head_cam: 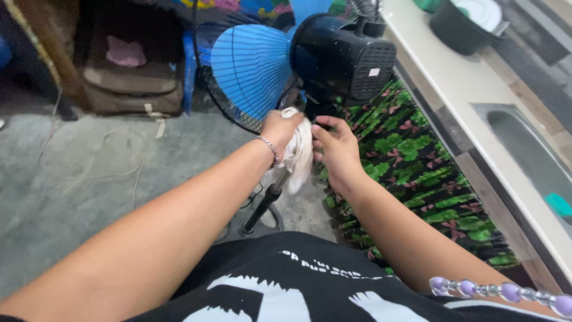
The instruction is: The person cleans the motor housing and rear grill of an electric pedestal fan by hand with a cloth, wiping the plastic surfaces and pressing the cloth into the narrow slots.
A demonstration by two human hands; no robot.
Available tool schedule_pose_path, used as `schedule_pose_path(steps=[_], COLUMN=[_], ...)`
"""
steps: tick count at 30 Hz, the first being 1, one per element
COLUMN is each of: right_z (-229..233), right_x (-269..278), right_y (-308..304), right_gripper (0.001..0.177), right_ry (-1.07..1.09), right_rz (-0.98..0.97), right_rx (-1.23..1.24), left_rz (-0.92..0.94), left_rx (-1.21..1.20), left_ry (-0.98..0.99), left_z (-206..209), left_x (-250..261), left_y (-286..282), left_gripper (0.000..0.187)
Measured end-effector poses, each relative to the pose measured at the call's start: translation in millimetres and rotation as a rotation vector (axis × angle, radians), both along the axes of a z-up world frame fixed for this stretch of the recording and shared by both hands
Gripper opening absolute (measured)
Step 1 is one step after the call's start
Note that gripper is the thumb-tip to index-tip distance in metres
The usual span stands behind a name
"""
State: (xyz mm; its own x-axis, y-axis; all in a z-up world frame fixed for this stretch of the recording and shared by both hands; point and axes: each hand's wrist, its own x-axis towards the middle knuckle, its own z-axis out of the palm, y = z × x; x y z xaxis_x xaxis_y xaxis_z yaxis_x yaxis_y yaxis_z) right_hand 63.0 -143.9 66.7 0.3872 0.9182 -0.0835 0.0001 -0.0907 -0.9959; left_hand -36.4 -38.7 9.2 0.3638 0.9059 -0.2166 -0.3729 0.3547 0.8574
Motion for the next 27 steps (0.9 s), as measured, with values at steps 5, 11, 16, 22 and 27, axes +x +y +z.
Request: schedule_pose_path(steps=[5, 11, 16, 22, 27], right_z=[-23.2, -13.5, -18.8, -13.6, -4.1], right_x=[21.6, 46.3, 52.6, 44.5, 42.6], right_y=[24.2, 37.3, 53.5, 55.7, 51.0], right_gripper=[0.04, 0.061, 0.056, 0.041, 0.035], right_ry=[0.1, -0.078, -0.067, -0.285, -0.286], right_rz=[-0.205, -0.361, -0.3, -0.274, -0.272], right_rx=[0.07, -0.054, -0.051, -0.036, -0.044], left_rz=[0.214, 0.23, 0.389, 0.273, 0.312], left_rx=[0.062, -0.073, 0.103, -0.009, -0.056], left_ry=[0.119, 0.19, 0.372, 0.199, 0.268], left_z=[-21.0, -37.9, -43.8, -13.1, -1.6], left_x=[33.1, 45.4, 34.3, 5.2, 7.7], left_y=[36.3, 58.3, 45.9, 35.5, 37.3], left_gripper=[0.027, 0.033, 0.034, 0.02, 0.024])
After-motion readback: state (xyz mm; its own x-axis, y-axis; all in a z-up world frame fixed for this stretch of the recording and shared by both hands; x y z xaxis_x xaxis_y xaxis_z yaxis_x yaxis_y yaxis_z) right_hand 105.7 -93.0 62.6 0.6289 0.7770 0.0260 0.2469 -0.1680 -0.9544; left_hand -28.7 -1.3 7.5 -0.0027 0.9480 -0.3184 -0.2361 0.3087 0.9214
